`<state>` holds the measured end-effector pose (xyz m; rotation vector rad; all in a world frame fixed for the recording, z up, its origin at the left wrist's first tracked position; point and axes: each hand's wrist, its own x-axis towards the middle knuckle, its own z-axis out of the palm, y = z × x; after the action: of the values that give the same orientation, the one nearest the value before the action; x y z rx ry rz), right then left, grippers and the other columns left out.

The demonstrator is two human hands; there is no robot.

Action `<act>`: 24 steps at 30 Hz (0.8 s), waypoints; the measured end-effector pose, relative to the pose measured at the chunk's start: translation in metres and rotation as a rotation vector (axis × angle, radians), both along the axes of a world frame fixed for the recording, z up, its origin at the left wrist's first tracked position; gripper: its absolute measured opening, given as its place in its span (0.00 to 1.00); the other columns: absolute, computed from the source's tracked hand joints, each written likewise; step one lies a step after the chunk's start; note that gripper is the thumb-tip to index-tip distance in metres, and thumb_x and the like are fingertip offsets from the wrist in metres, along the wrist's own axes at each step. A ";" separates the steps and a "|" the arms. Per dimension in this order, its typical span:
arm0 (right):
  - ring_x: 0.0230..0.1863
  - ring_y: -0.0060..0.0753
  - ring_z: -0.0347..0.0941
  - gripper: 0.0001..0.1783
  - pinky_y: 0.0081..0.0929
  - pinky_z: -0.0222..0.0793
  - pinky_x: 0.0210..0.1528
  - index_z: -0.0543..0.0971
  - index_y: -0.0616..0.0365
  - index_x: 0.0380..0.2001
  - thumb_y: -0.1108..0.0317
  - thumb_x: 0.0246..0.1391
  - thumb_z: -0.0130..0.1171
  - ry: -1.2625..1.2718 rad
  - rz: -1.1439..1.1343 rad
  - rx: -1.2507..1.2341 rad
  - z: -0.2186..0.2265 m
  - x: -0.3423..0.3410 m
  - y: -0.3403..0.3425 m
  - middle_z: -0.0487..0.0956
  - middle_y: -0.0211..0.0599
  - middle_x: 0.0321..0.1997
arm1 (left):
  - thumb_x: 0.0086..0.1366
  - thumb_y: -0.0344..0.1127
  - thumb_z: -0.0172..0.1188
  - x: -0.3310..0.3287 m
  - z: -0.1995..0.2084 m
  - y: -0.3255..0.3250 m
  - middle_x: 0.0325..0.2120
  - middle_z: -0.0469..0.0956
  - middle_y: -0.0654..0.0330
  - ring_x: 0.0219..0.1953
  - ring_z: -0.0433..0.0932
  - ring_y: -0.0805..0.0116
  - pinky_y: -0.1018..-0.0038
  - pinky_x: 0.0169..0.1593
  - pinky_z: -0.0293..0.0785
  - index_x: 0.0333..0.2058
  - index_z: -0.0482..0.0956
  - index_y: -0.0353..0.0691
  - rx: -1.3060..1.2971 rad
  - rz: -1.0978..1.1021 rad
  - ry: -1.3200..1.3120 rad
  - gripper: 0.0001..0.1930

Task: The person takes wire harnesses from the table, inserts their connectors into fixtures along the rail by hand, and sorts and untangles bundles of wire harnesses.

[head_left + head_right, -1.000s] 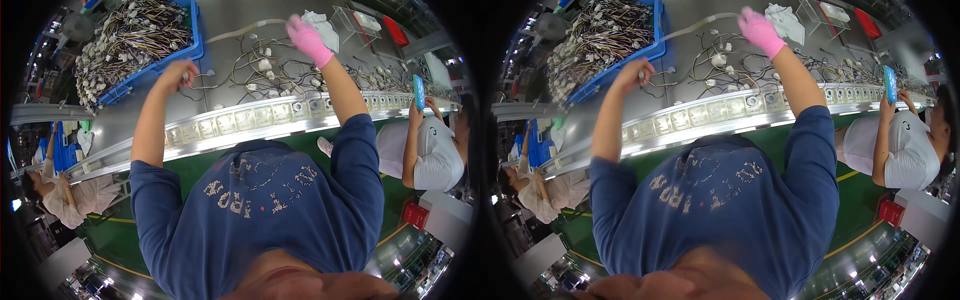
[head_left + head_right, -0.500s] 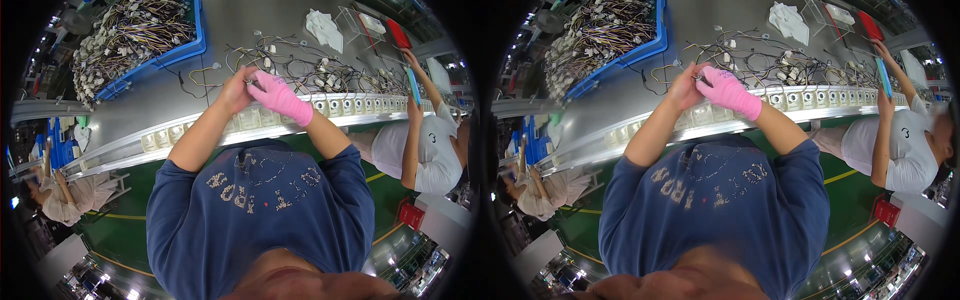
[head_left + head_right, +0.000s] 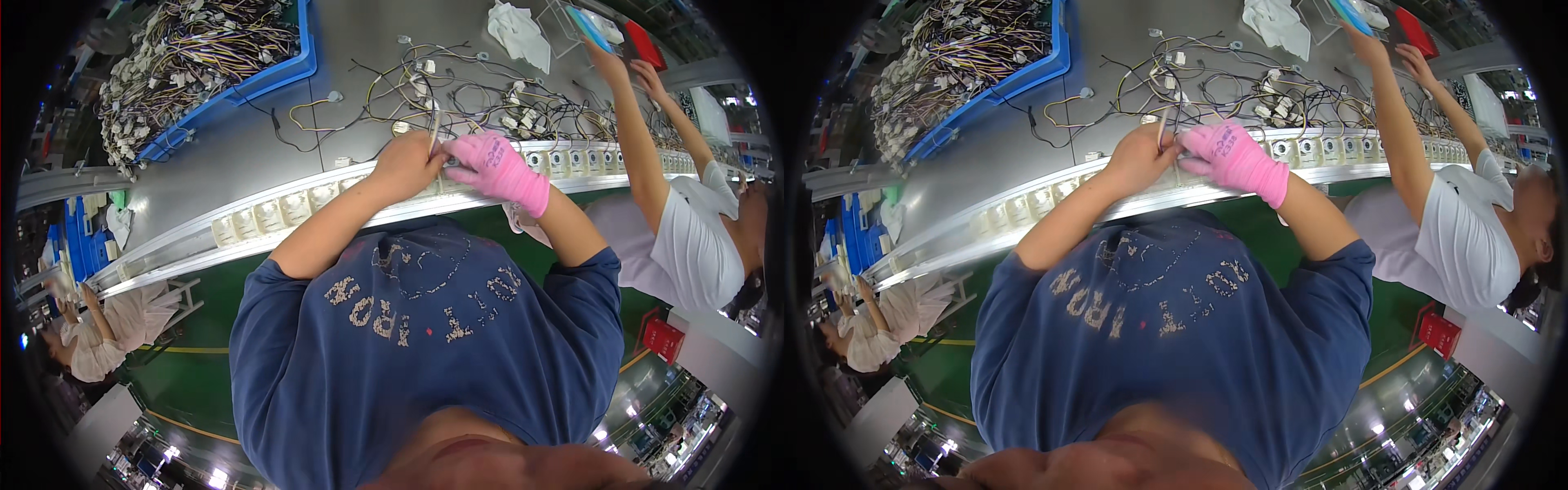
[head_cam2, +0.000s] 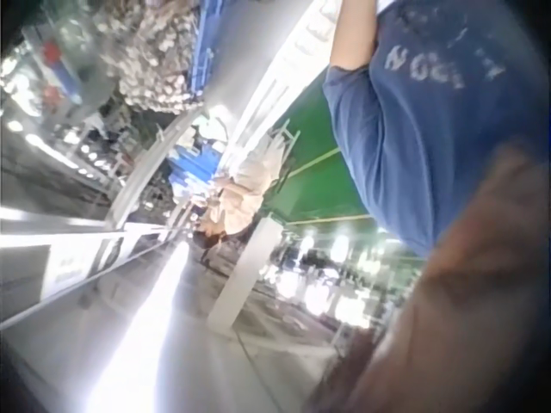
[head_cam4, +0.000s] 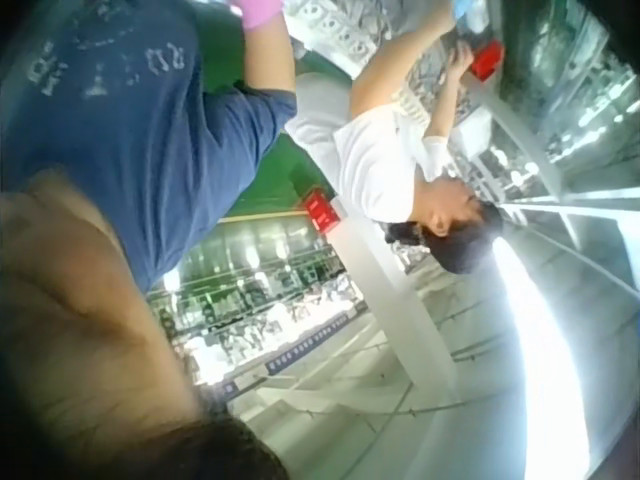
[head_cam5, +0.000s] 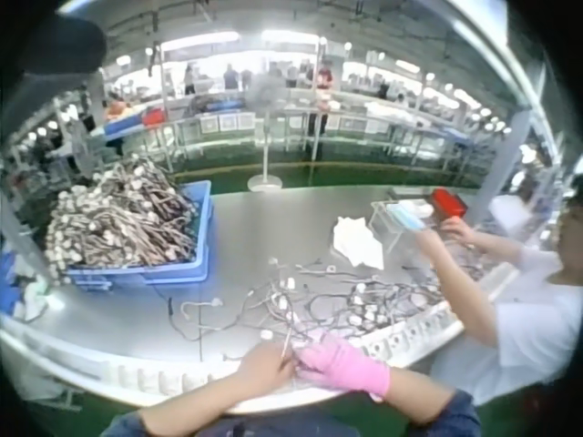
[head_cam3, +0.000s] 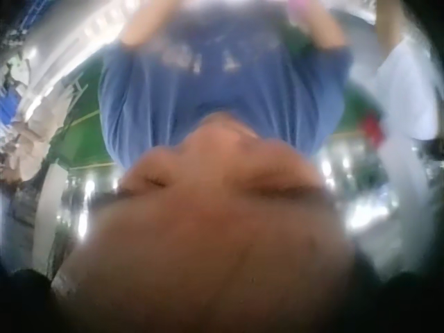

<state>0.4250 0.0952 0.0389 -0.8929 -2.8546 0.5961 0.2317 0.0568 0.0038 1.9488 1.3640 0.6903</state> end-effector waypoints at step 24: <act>0.37 0.35 0.68 0.21 0.35 0.60 0.39 0.74 0.52 0.44 0.64 0.43 0.56 0.149 -0.085 0.396 -0.036 0.019 -0.032 0.71 0.32 0.34 | 0.54 0.30 0.56 0.035 -0.012 -0.023 0.31 0.70 0.52 0.38 0.68 0.51 0.60 0.41 0.62 0.31 0.73 0.36 0.290 0.198 0.165 0.06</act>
<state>0.4442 0.0635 0.0028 -0.8520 -2.6452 0.0762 0.2667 0.0335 -0.0082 2.1539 1.6505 0.8774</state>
